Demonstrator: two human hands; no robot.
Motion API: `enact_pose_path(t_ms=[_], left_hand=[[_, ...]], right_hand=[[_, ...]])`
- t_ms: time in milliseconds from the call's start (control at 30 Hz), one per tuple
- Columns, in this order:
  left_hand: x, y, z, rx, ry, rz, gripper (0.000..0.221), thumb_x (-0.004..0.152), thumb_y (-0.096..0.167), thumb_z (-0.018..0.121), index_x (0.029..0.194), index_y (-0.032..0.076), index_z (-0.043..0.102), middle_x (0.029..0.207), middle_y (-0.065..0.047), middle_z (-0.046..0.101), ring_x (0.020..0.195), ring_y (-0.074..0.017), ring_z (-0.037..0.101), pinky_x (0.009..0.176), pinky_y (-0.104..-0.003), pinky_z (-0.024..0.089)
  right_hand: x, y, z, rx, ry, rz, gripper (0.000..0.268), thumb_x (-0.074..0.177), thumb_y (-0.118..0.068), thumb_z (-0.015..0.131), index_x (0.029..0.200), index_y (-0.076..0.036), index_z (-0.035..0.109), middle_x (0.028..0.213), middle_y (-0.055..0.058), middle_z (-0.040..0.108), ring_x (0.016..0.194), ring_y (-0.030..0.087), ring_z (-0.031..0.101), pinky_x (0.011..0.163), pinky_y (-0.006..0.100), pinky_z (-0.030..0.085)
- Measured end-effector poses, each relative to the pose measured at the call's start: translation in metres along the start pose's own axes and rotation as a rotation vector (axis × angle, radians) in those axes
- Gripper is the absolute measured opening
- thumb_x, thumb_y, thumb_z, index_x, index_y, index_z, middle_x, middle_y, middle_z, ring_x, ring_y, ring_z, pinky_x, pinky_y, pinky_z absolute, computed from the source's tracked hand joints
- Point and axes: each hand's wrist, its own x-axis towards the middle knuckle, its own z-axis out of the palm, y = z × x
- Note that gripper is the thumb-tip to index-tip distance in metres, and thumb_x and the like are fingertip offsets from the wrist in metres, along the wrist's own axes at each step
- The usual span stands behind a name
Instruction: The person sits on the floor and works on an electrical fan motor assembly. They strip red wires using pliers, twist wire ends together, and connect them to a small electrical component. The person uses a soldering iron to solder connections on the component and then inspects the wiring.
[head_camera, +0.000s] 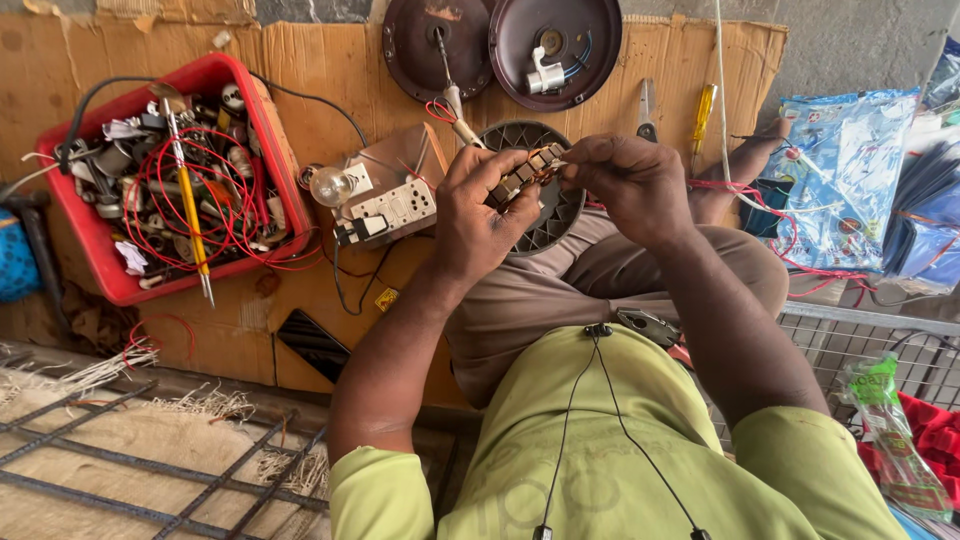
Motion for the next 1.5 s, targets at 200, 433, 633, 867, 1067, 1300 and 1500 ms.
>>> enact_pose_path(t_ms=[200,433,633,867,1067,1300,1500], left_hand=[[0.001,-0.002,0.001,0.004,0.002,0.020,0.036,0.089,0.005,0.078,0.123,0.000,0.067,0.106,-0.009,0.060,0.090,-0.0166,0.068,0.073,-0.029,0.059],[0.001,-0.004,0.004,0.035,0.007,0.025,0.036,0.088,0.004,0.078,0.122,0.001,0.068,0.107,-0.009,0.060,0.091,-0.0165,0.069,0.072,-0.029,0.061],[0.002,-0.006,0.003,0.019,-0.003,0.040,0.037,0.088,0.003,0.078,0.123,0.002,0.067,0.108,-0.009,0.059,0.094,-0.0182,0.069,0.075,-0.031,0.061],[0.001,-0.004,0.003,0.039,0.017,0.061,0.038,0.087,0.002,0.080,0.123,0.002,0.067,0.105,-0.010,0.060,0.095,-0.0216,0.068,0.078,-0.034,0.058],[0.002,-0.005,0.003,0.050,0.019,0.095,0.041,0.087,0.004,0.081,0.124,0.001,0.066,0.107,-0.010,0.061,0.099,-0.0224,0.067,0.083,-0.035,0.058],[0.004,-0.008,0.004,0.042,-0.002,0.106,0.041,0.085,0.004,0.081,0.123,-0.001,0.067,0.105,-0.010,0.060,0.096,-0.0225,0.066,0.082,-0.036,0.057],[0.017,-0.013,0.024,0.097,-0.042,0.092,0.043,0.081,0.007,0.086,0.119,-0.003,0.067,0.099,-0.011,0.058,0.086,-0.0210,0.063,0.072,-0.036,0.056]], right_hand=[[0.000,-0.005,0.004,-0.157,-0.036,-0.125,0.011,0.096,0.010,0.072,0.104,0.003,0.072,0.106,0.008,0.073,0.097,0.012,0.068,0.088,0.028,0.059],[0.003,-0.008,0.003,-0.279,-0.069,-0.205,0.011,0.097,0.009,0.074,0.101,-0.001,0.071,0.104,0.008,0.074,0.096,0.014,0.072,0.088,0.029,0.061],[0.006,-0.015,0.002,-0.360,-0.093,-0.242,0.016,0.093,0.009,0.076,0.104,-0.003,0.074,0.106,0.009,0.074,0.097,0.015,0.074,0.087,0.030,0.063],[0.006,-0.026,0.002,-0.549,-0.119,-0.378,0.025,0.088,0.013,0.076,0.105,-0.005,0.075,0.107,0.010,0.074,0.097,0.020,0.076,0.085,0.029,0.063],[0.006,-0.037,0.009,-0.656,-0.141,-0.471,0.029,0.086,0.015,0.073,0.107,-0.004,0.075,0.109,0.012,0.073,0.097,0.023,0.076,0.083,0.031,0.062],[0.002,-0.046,0.016,-0.753,-0.103,-0.595,0.032,0.082,0.016,0.071,0.107,-0.003,0.075,0.111,0.015,0.072,0.102,0.028,0.074,0.087,0.036,0.061],[0.000,-0.042,0.007,-0.787,-0.050,-0.580,0.023,0.094,0.015,0.074,0.109,-0.002,0.076,0.108,0.015,0.071,0.107,0.027,0.076,0.090,0.035,0.061]])
